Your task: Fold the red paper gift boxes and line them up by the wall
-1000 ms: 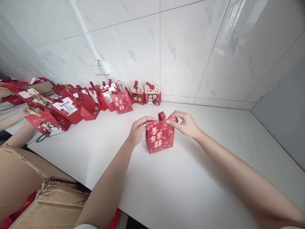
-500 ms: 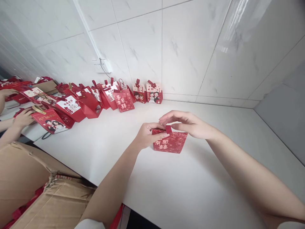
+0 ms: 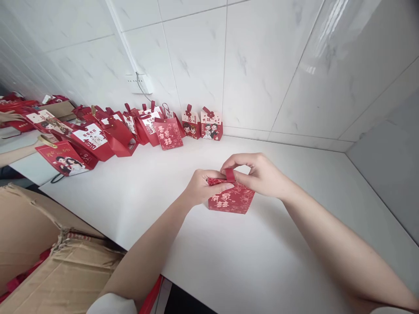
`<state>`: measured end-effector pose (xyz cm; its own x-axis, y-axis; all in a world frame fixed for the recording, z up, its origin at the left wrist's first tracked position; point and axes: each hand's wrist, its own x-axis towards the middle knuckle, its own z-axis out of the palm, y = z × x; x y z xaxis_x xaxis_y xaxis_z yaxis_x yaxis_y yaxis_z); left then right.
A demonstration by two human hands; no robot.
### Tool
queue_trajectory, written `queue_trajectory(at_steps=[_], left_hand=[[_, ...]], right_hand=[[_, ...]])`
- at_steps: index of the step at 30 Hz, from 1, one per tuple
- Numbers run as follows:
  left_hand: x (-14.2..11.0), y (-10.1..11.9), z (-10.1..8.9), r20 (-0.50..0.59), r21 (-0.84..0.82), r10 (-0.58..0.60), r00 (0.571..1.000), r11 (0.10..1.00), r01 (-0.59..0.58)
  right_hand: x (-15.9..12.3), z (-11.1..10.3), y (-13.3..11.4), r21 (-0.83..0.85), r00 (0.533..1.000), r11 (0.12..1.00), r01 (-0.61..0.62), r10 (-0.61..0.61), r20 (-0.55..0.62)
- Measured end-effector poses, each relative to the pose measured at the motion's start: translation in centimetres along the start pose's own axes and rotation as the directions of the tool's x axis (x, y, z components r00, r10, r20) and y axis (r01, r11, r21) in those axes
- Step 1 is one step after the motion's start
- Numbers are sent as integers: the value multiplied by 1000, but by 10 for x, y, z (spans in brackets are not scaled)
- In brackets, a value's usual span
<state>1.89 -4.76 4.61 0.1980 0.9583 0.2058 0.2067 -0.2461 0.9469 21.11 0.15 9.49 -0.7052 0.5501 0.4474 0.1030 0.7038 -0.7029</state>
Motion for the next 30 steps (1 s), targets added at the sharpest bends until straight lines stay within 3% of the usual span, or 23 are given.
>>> queue_trajectory(at_steps=[3, 8, 12, 16, 23, 30], left_hand=[[0, 0, 1, -39, 5, -43, 998, 999, 43], [2, 3, -4, -8, 36, 21, 1000, 999, -21], [2, 6, -12, -14, 142, 111, 994, 984, -108], [2, 6, -15, -39, 154, 84, 996, 985, -77], [5, -1, -15, -69, 126, 31, 997, 992, -22], [7, -3, -16, -98, 104, 21, 995, 995, -11]], right_hand=[[0, 2, 4, 29, 992, 996, -88, 90, -92], [0, 10, 8, 104, 960, 977, -184, 201, -196], [3, 18, 8, 220, 935, 949, -225, 273, -224], [8, 22, 10, 415, 923, 882, -223, 328, -203], [6, -2, 18, 430, 980, 883, -187, 196, 25], [4, -6, 18, 265, 981, 951, -159, 183, -68]])
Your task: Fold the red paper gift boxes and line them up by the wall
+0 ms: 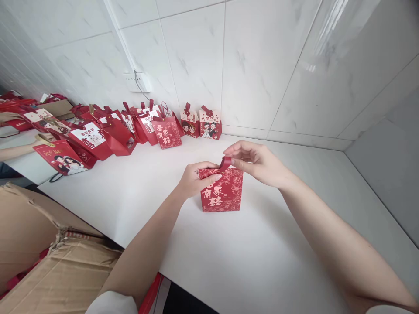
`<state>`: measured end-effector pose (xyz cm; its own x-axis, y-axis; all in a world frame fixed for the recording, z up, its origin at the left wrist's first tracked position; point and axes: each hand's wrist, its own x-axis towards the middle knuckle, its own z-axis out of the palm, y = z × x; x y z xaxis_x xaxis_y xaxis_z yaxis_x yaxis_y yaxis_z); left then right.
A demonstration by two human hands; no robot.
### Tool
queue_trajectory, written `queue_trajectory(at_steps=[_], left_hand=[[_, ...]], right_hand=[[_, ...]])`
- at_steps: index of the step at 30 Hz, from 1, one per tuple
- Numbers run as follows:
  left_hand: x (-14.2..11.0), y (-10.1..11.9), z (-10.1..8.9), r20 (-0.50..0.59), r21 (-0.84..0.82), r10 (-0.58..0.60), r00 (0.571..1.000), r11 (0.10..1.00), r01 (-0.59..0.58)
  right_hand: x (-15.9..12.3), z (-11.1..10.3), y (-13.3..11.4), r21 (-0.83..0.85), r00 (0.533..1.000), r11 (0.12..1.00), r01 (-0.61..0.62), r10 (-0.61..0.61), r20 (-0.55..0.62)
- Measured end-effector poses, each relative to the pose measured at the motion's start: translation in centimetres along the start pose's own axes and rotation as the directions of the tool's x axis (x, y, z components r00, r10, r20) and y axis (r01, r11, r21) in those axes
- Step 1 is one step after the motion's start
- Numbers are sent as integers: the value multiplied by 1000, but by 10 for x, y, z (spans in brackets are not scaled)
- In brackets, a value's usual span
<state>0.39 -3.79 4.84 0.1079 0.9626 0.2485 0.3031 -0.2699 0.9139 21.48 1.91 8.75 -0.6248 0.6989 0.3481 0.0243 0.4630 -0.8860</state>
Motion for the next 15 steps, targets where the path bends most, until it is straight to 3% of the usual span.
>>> queue_trajectory(at_steps=[6, 12, 15], left_hand=[[-4, 4, 5, 88, 89, 2, 996, 996, -10], [-4, 1, 8, 58, 134, 3, 998, 991, -11], [-4, -1, 8, 46, 151, 30, 998, 988, -37]], right_hand=[[-2, 4, -8, -30, 997, 999, 16, -18, -79], [-5, 2, -12, -172, 991, 985, 0, 23, 131], [-5, 9, -11, -230, 994, 973, -30, 53, 96]])
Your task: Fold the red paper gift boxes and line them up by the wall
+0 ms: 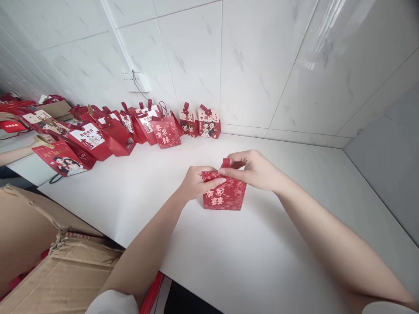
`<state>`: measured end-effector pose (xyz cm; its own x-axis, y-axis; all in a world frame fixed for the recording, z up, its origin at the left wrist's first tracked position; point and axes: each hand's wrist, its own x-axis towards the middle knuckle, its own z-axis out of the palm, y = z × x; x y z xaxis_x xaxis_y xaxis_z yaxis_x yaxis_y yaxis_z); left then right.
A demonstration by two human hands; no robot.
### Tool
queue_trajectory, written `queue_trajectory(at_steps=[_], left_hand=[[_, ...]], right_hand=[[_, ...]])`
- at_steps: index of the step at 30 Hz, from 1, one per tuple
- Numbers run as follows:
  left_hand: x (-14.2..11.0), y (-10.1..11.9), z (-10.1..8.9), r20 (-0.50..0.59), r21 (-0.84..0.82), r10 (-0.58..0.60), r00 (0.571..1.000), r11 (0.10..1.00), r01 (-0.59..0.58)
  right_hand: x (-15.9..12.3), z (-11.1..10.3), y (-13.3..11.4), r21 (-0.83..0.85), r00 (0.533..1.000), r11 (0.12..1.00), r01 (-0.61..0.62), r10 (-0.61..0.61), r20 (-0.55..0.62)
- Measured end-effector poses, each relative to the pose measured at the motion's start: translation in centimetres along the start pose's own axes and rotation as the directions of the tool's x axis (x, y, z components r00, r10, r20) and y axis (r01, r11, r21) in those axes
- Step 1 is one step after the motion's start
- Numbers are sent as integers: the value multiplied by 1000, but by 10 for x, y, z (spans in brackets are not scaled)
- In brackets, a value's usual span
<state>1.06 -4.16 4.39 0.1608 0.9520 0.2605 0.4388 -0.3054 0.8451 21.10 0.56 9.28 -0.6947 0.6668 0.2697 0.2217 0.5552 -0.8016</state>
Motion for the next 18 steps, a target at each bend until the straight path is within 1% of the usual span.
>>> queue_trajectory(at_steps=[3, 6, 12, 15, 18], left_hand=[[0, -1, -1, -4, 38, 33, 999, 999, -32], [1, -3, -2, -20, 85, 64, 998, 994, -62], [1, -6, -3, -63, 191, 171, 983, 969, -156], [2, -6, -2, -157, 231, 183, 971, 962, -144], [3, -8, 1, -272, 264, 191, 943, 957, -117]], right_hand=[[1, 6, -1, -23, 997, 1000, -12, 10, -83], [2, 11, 0, -39, 991, 999, -5, -1, -137], [4, 22, 6, -60, 972, 998, 8, -21, -234], [5, 23, 9, -24, 968, 1000, 5, -11, -251], [7, 20, 13, 25, 983, 1000, -10, 15, -182]])
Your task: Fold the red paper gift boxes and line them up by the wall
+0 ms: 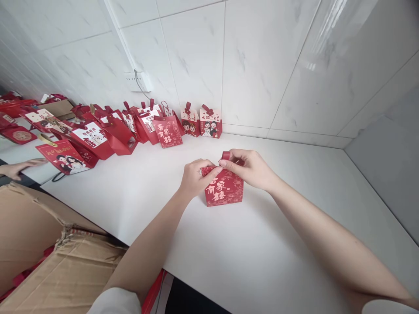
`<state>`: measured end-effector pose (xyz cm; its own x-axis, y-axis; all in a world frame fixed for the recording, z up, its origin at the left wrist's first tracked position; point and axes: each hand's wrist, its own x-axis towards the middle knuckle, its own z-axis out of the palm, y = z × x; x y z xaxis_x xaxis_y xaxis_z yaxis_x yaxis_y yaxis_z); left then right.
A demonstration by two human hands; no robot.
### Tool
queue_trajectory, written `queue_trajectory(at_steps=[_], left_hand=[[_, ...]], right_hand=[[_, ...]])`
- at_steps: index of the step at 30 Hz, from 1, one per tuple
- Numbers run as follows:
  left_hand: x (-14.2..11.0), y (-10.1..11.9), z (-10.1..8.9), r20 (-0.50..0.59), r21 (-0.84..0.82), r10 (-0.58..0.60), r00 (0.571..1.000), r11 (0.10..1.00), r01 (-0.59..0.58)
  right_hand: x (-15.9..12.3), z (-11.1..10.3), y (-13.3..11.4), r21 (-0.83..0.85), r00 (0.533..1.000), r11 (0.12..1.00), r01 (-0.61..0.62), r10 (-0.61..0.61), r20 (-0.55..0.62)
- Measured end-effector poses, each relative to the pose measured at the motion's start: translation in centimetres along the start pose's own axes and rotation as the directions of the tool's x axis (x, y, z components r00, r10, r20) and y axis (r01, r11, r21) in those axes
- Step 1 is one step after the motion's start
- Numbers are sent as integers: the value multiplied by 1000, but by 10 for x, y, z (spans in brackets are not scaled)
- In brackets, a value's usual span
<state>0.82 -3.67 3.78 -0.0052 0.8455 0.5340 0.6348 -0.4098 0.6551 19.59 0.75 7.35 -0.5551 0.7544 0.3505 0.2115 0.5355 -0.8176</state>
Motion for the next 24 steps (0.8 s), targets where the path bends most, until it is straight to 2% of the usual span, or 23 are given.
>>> queue_trajectory(at_steps=[5, 9, 13, 19, 24], left_hand=[[1, -7, 3, -133, 4, 12, 991, 1000, -12], [2, -9, 3, -125, -8, -4, 992, 1000, 3], [3, -8, 3, -128, -49, -17, 992, 999, 11], [4, -12, 5, -101, -136, -22, 995, 991, 8], [5, -11, 3, -117, -55, 61, 991, 996, -67]], right_hand=[[3, -2, 11, -22, 997, 1000, -6, 8, 80], [5, 2, 18, -48, 999, 998, 34, -32, 35], [6, 5, 20, -64, 1000, 998, 22, -23, -14], [5, 4, 16, -135, 997, 988, 70, -71, -4], [4, 3, 13, -175, 996, 981, 83, -79, 26]])
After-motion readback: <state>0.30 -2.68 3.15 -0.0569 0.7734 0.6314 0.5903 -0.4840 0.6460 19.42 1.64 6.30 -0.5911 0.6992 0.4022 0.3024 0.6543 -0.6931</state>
